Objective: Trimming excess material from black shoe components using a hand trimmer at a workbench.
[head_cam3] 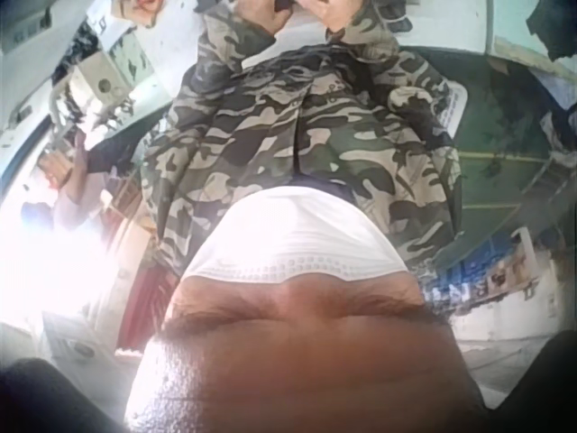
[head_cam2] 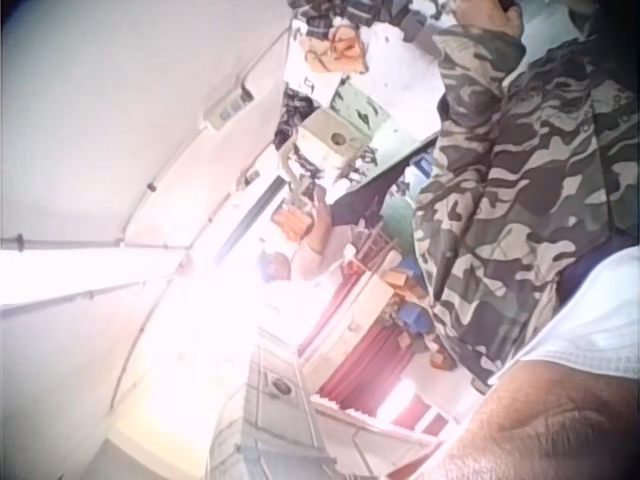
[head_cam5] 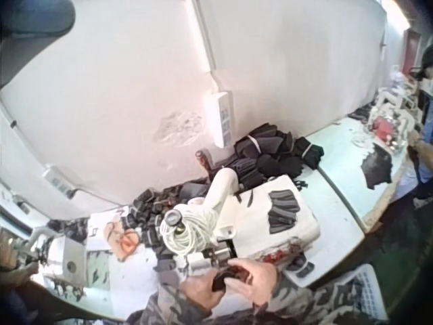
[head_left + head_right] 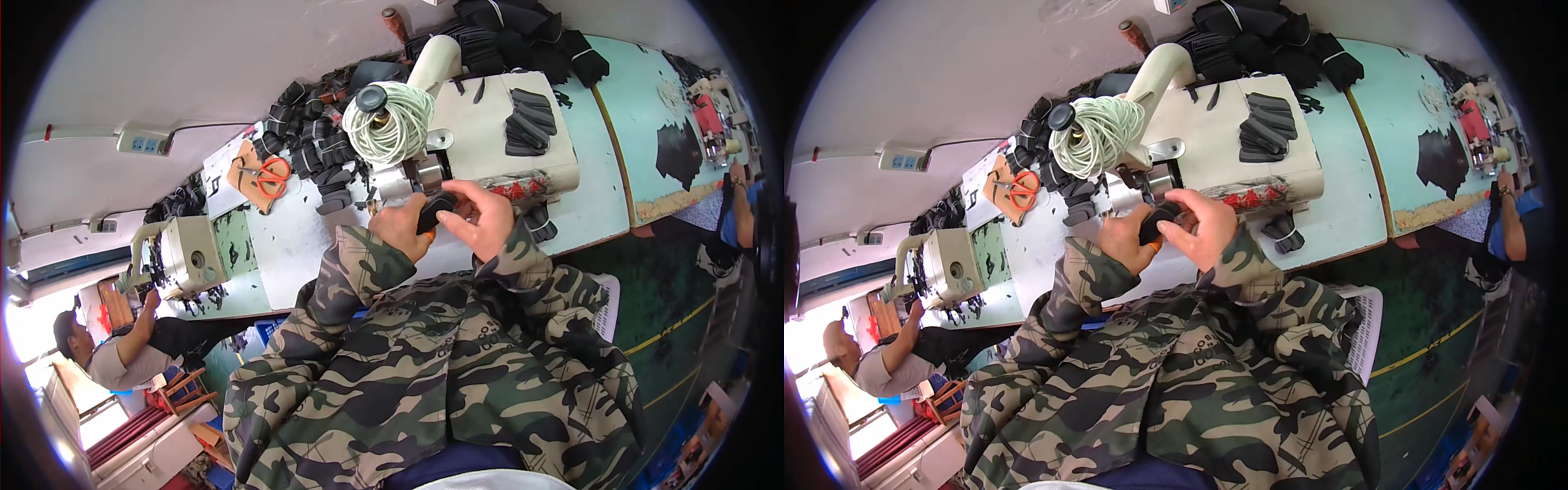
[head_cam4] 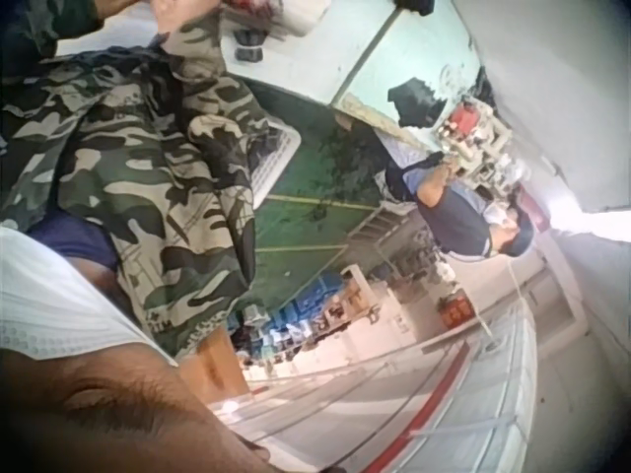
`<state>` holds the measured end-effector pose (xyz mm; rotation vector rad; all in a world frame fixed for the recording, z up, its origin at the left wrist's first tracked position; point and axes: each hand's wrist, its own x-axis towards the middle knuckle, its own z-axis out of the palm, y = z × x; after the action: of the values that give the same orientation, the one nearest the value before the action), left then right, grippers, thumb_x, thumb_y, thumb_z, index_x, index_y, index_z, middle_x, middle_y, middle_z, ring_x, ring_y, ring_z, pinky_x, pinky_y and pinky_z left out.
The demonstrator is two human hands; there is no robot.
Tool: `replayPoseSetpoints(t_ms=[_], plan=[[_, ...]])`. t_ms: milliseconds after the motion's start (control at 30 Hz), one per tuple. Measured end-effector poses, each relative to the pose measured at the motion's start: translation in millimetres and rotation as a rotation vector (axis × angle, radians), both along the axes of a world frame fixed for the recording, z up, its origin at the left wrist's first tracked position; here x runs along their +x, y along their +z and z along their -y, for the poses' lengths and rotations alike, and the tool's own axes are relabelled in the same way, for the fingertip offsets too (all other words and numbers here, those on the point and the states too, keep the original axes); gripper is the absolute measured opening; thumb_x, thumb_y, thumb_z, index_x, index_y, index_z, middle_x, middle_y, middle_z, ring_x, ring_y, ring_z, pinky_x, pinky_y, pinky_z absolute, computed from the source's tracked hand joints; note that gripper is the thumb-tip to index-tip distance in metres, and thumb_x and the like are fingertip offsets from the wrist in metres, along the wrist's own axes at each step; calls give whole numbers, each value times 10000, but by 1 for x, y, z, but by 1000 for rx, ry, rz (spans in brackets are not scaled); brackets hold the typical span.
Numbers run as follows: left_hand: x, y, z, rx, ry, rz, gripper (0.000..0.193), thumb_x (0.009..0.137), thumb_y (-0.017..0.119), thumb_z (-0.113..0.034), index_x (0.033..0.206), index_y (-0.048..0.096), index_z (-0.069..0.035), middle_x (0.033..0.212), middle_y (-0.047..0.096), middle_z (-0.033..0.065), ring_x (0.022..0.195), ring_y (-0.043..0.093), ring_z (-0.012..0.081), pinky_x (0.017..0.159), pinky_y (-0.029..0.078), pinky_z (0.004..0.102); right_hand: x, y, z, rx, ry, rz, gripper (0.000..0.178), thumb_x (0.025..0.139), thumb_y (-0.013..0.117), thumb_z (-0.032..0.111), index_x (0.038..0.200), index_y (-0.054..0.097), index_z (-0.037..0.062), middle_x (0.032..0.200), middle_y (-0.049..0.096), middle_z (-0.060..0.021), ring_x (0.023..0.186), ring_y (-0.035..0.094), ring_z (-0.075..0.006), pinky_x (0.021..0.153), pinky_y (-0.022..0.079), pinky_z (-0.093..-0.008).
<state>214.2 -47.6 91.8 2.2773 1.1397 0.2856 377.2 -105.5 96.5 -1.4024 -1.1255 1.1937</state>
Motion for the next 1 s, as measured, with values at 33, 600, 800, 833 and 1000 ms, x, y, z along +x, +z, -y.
replayPoseSetpoints(t_ms=[33,600,800,833,1000], plan=[[-4,1,-1,6,15,-11,356,641,675,-212,951,528,-117,619,591,158,605,605,356,556,478,452,-12,-2,-1,6,15,-11,430,718,679,124,1104,532,8,811,599,-96,631,575,-146,567,457,-257],[-32,-6,-5,-1377,153,748,585,928,305,-471,1342,264,-61,1098,538,204,564,637,307,347,460,273,-18,-6,-2,-234,-5,-414,287,808,625,111,1048,555,-29,817,610,-62,595,552,-95,541,459,-229],[-29,-15,-13,-1091,167,562,513,940,313,-408,1273,364,-21,1044,563,186,504,624,270,307,411,243,-29,-29,-3,-71,-103,-57,264,808,617,100,1040,547,-6,765,605,-65,573,546,-64,457,404,-193],[-29,-12,-16,-1090,170,567,513,940,313,-408,1273,364,-21,1044,563,186,504,624,270,307,411,243,-29,-33,-5,-103,-101,-85,269,807,616,96,1043,536,-7,756,607,-68,560,553,-74,448,407,-198],[-38,21,-44,-1368,153,418,434,925,314,-326,1173,451,2,889,632,176,445,602,224,285,385,227,-22,-16,-22,-277,32,-210,243,830,600,154,986,559,-28,742,627,-75,573,592,-109,496,464,-237]])
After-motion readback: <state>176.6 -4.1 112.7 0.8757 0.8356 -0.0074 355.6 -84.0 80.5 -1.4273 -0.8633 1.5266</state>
